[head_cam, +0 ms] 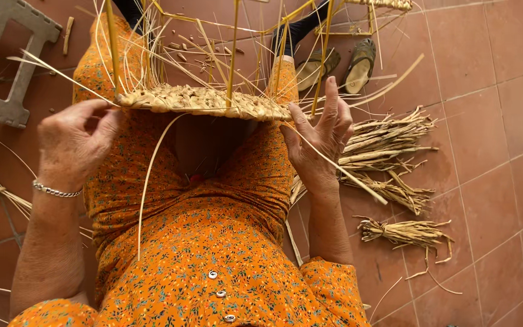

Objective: The person sits on the floor weaving dried palm strips into a woven panel on a bamboo frame, tucking and tightening strips along the edge, occasionally cutting with scissors, and rotating the frame to continue weaving.

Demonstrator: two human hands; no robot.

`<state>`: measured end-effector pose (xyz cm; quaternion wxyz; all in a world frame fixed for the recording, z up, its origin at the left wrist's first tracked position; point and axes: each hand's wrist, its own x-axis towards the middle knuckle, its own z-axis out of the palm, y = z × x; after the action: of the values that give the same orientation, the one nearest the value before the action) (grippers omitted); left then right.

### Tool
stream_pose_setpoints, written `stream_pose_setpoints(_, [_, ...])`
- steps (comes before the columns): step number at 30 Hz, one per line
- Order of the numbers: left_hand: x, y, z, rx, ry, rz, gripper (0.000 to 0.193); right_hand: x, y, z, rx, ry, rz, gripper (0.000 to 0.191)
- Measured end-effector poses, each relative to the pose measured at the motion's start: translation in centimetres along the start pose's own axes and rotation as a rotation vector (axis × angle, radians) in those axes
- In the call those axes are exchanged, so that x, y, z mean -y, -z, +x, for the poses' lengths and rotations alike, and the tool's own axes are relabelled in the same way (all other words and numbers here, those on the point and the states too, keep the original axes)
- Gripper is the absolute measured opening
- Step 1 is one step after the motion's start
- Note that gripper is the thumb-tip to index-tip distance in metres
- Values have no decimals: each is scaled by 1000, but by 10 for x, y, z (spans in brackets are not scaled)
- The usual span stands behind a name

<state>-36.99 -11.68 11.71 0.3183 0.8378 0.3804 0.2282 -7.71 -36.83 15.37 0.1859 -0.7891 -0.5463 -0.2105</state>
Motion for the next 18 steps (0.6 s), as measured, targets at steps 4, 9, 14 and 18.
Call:
stream_pose_setpoints(4, [-30, 18, -5, -176, -300, 223, 9, -6, -8, 4, 78, 50, 145, 26])
stream_pose_setpoints(9, [-74, -26, 1, 130, -499, -137, 9, -25, -22, 10, 150, -68, 424, 11])
stream_pose_setpoints(14, [-98, -76, 3, 69, -688, -78, 24, -28, -17, 11, 147, -86, 531, 10])
stream_pose_setpoints(18, [-106, -90, 4, 8, -658, 107, 18, -23, -14, 10, 132, 20, 595, 29])
